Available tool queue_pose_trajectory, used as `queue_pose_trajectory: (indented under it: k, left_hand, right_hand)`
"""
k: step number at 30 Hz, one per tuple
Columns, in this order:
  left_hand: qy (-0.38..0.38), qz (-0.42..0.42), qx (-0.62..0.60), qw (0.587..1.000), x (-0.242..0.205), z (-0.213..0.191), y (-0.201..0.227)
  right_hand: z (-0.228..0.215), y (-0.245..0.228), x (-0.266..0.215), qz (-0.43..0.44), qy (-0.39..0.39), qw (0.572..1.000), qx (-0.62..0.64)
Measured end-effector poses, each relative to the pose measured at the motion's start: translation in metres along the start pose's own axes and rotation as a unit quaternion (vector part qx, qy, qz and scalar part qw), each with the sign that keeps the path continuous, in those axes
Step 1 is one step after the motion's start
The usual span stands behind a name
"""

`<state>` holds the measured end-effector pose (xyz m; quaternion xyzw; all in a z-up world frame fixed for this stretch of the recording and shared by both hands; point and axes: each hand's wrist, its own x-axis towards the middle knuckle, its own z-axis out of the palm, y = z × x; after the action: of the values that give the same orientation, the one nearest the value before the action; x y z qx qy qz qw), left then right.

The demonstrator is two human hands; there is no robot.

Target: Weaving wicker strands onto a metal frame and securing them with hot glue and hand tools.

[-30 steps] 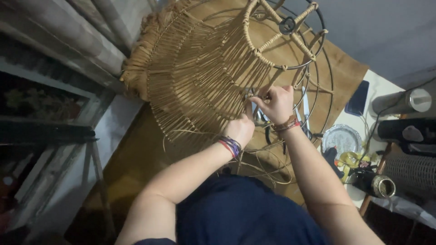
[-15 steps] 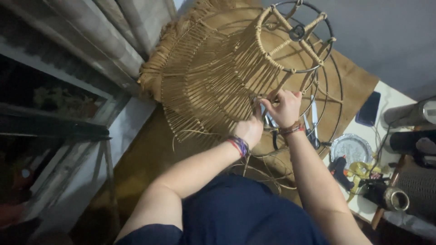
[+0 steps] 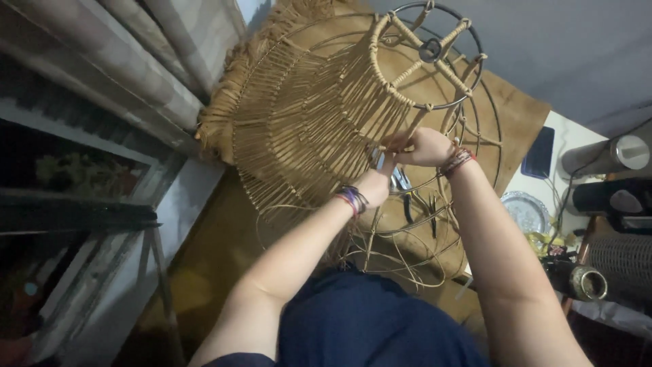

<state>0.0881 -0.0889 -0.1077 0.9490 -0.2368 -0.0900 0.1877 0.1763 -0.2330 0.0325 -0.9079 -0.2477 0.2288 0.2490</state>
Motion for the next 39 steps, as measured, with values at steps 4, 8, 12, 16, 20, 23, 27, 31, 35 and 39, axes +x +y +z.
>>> queue_pose_trajectory:
  k: [4, 8, 12, 16, 20, 23, 27, 31, 35, 39]
  left_hand:
    - [-0.02, -0.009, -0.604, 0.797, -0.008, -0.021, 0.002]
    - [-0.049, -0.049, -0.658, 0.749, -0.004, -0.024, 0.003]
    - [-0.05, -0.113, -0.291, 0.949, -0.045, -0.096, 0.031]
    - [0.109, -0.068, -0.01, 0.992, -0.054, -0.146, 0.061]
    - [0.097, -0.091, 0.046, 0.99, -0.011, -0.13, 0.056]
    - [0.222, -0.054, 0.111, 0.967, 0.01, -0.119, 0.04]
    - [0.351, 0.053, 0.163, 0.921, 0.015, -0.111, 0.01]
    - [0.318, 0.136, -0.293, 0.892, 0.0, -0.119, -0.013]
    - [0.188, 0.05, -0.594, 0.781, -0.088, -0.126, 0.014]
    - [0.155, 0.066, -0.611, 0.773, -0.128, -0.013, 0.004]
  right_hand:
    - [-0.002, -0.01, -0.003, 0.022, -0.021, 0.999, -0.019]
    - [0.038, 0.048, 0.014, -0.008, 0.106, 0.986, -0.129]
    - [0.011, -0.009, -0.029, -0.106, 0.217, 0.969, -0.056]
    - [0.02, 0.018, -0.031, -0.17, 0.231, 0.915, 0.283]
    - [0.038, 0.039, -0.016, -0.236, 0.238, 0.807, 0.485]
    - [0.037, 0.03, -0.017, -0.254, 0.234, 0.799, 0.492]
    - [0.044, 0.022, -0.014, -0.238, 0.256, 0.82, 0.453]
    - [0.062, 0.031, 0.004, -0.207, 0.462, 0.791, 0.344]
    - [0.07, 0.039, 0.008, -0.211, 0.517, 0.791, 0.251]
    - [0.078, 0.056, 0.018, -0.192, 0.558, 0.795, 0.143]
